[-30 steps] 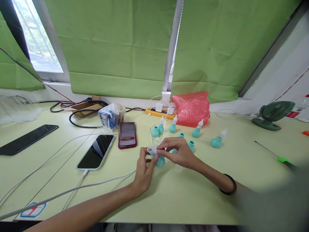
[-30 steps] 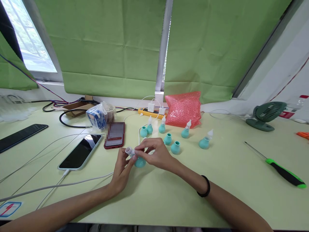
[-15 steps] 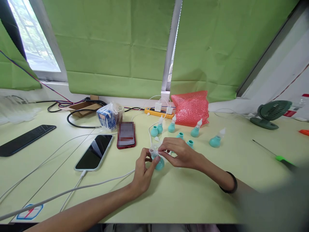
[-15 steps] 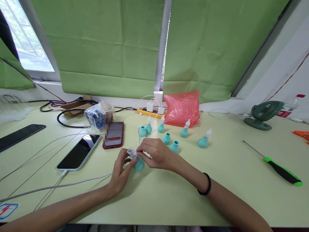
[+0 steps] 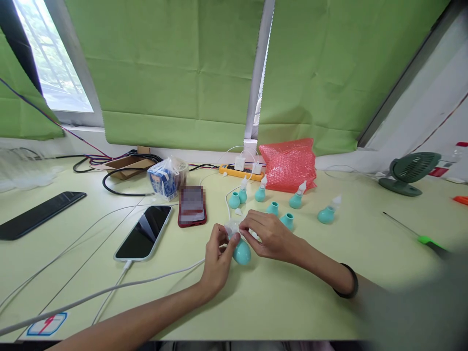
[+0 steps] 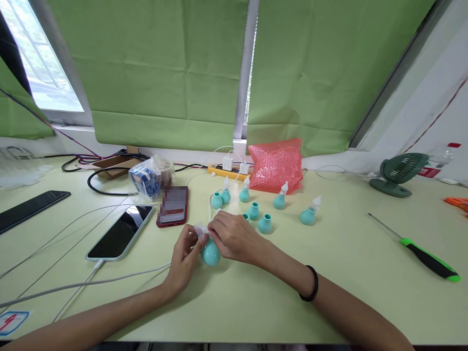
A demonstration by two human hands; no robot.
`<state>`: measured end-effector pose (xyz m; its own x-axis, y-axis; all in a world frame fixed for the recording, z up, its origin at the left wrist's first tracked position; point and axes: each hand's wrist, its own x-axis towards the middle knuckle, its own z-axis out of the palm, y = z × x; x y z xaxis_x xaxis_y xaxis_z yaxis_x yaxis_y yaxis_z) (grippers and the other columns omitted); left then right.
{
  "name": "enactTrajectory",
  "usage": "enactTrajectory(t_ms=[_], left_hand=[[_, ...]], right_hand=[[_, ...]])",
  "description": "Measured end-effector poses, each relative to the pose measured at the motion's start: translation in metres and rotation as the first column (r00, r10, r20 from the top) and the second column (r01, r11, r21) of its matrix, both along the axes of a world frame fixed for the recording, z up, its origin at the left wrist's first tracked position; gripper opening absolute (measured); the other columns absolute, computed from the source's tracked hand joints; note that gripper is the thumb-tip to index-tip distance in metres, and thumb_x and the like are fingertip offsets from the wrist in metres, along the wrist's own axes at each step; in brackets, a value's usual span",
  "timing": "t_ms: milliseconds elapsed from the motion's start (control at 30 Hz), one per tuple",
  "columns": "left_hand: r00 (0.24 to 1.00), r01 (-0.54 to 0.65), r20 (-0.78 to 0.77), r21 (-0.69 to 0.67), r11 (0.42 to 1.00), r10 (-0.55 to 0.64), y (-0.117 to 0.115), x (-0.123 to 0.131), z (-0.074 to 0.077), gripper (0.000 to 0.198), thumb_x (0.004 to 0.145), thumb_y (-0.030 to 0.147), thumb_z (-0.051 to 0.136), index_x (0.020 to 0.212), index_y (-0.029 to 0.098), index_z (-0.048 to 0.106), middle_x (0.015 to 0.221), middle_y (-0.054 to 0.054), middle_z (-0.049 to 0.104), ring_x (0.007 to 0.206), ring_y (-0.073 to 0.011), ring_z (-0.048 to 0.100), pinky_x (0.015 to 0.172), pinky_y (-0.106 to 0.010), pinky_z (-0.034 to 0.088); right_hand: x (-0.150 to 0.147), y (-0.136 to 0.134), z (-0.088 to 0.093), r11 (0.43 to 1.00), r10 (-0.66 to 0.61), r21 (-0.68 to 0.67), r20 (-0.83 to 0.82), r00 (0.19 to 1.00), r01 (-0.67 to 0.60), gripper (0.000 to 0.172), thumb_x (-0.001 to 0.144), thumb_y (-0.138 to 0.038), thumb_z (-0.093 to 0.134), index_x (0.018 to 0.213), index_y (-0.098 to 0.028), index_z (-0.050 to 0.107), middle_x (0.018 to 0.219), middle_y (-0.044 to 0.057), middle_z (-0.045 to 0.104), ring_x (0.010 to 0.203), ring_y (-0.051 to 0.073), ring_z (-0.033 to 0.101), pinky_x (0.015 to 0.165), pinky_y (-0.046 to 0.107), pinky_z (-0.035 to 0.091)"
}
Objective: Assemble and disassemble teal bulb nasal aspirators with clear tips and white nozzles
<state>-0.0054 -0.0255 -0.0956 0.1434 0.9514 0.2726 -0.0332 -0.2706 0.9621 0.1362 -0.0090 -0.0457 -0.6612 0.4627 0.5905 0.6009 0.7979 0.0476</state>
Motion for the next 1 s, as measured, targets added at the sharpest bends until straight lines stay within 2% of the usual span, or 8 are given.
enactTrajectory(t_ms=[200, 300, 400, 533, 667, 833, 933, 1000], left_hand=[[1.0, 0.025, 0.018, 0.019, 1.0, -0.025, 0.002, 0.0, -0.002, 0.019, 0.078, 0.032, 0.045, 0.072, 0.019, 0.033, 0.065, 0.004, 0.043, 0.059, -0.0088, 0.04, 0.052, -0.019, 0.033], [1.0, 0.024, 0.009, 0.011, 1.0, -0.024, 0.002, -0.001, -0.002, 0.02, 0.078, 0.032, 0.046, 0.072, 0.019, 0.033, 0.064, 0.004, 0.042, 0.059, -0.0087, 0.039, 0.052, -0.019, 0.034], [1.0, 0.019, -0.007, 0.017, 1.0, -0.019, 0.003, -0.001, -0.002, 0.021, 0.077, 0.033, 0.048, 0.071, 0.019, 0.033, 0.064, 0.004, 0.043, 0.059, -0.0088, 0.04, 0.053, -0.019, 0.035], [1.0, -0.005, -0.025, 0.011, 1.0, 0.006, 0.005, 0.0, -0.002, 0.023, 0.075, 0.033, 0.051, 0.069, 0.018, 0.034, 0.06, 0.005, 0.042, 0.056, -0.0082, 0.039, 0.051, -0.018, 0.033], [0.999, -0.032, 0.007, -0.027, 0.999, 0.033, 0.006, 0.001, -0.002, 0.023, 0.075, 0.035, 0.05, 0.069, 0.018, 0.036, 0.058, 0.005, 0.041, 0.052, -0.0075, 0.038, 0.047, -0.017, 0.031], [0.991, -0.085, 0.092, -0.117, 0.989, 0.096, 0.009, 0.002, -0.003, 0.024, 0.074, 0.037, 0.05, 0.068, 0.019, 0.035, 0.053, 0.007, 0.038, 0.048, -0.0064, 0.035, 0.043, -0.015, 0.028], [0.981, -0.132, 0.124, -0.142, 0.981, 0.149, 0.013, 0.001, -0.004, 0.025, 0.074, 0.037, 0.05, 0.067, 0.019, 0.035, 0.053, 0.007, 0.038, 0.047, -0.0066, 0.035, 0.043, -0.015, 0.028], [0.99, -0.063, 0.122, -0.109, 0.992, 0.076, 0.013, 0.001, -0.003, 0.022, 0.073, 0.035, 0.052, 0.069, 0.018, 0.038, 0.057, 0.006, 0.043, 0.05, -0.0069, 0.039, 0.045, -0.016, 0.03]], right_hand=[[0.001, 0.007, -0.002, 0.974, 0.005, -0.217, -0.275, 0.961, -0.067, 0.011, 0.075, -0.018, 0.049, 0.081, -0.013, 0.057, 0.068, 0.006, 0.059, 0.059, 0.011, 0.051, 0.044, 0.018, 0.041], [0.003, 0.008, 0.002, 0.951, 0.036, -0.286, -0.28, 0.959, -0.119, 0.012, 0.075, -0.018, 0.049, 0.074, -0.015, 0.061, 0.066, 0.004, 0.06, 0.057, 0.01, 0.052, 0.045, 0.018, 0.041], [0.004, 0.006, 0.004, 0.946, 0.017, -0.308, -0.27, 0.963, -0.103, 0.012, 0.074, -0.018, 0.051, 0.069, -0.014, 0.061, 0.059, 0.002, 0.06, 0.051, 0.008, 0.05, 0.046, 0.019, 0.04], [0.001, 0.004, 0.001, 0.968, -0.043, -0.252, -0.241, 0.969, -0.02, 0.011, 0.071, -0.014, 0.05, 0.067, -0.013, 0.06, 0.057, 0.002, 0.059, 0.05, 0.009, 0.049, 0.047, 0.02, 0.039], [-0.004, 0.0, -0.003, 0.992, -0.103, -0.092, -0.177, 0.979, 0.087, 0.013, 0.071, -0.014, 0.048, 0.066, -0.012, 0.06, 0.056, 0.003, 0.057, 0.051, 0.01, 0.048, 0.049, 0.022, 0.037], [-0.003, -0.007, 0.0, 0.977, -0.173, 0.107, -0.102, 0.98, 0.184, 0.018, 0.074, -0.014, 0.045, 0.064, -0.012, 0.06, 0.058, 0.005, 0.058, 0.057, 0.013, 0.049, 0.051, 0.023, 0.036], [0.003, -0.005, 0.008, 0.97, -0.216, 0.092, -0.121, 0.969, 0.227, 0.017, 0.073, -0.015, 0.047, 0.065, -0.011, 0.061, 0.058, 0.005, 0.058, 0.056, 0.012, 0.048, 0.052, 0.023, 0.035], [0.008, 0.002, 0.011, 0.969, -0.249, -0.011, -0.08, 0.965, 0.249, 0.016, 0.072, -0.015, 0.048, 0.064, -0.013, 0.062, 0.056, 0.004, 0.058, 0.054, 0.012, 0.048, 0.051, 0.023, 0.035]])
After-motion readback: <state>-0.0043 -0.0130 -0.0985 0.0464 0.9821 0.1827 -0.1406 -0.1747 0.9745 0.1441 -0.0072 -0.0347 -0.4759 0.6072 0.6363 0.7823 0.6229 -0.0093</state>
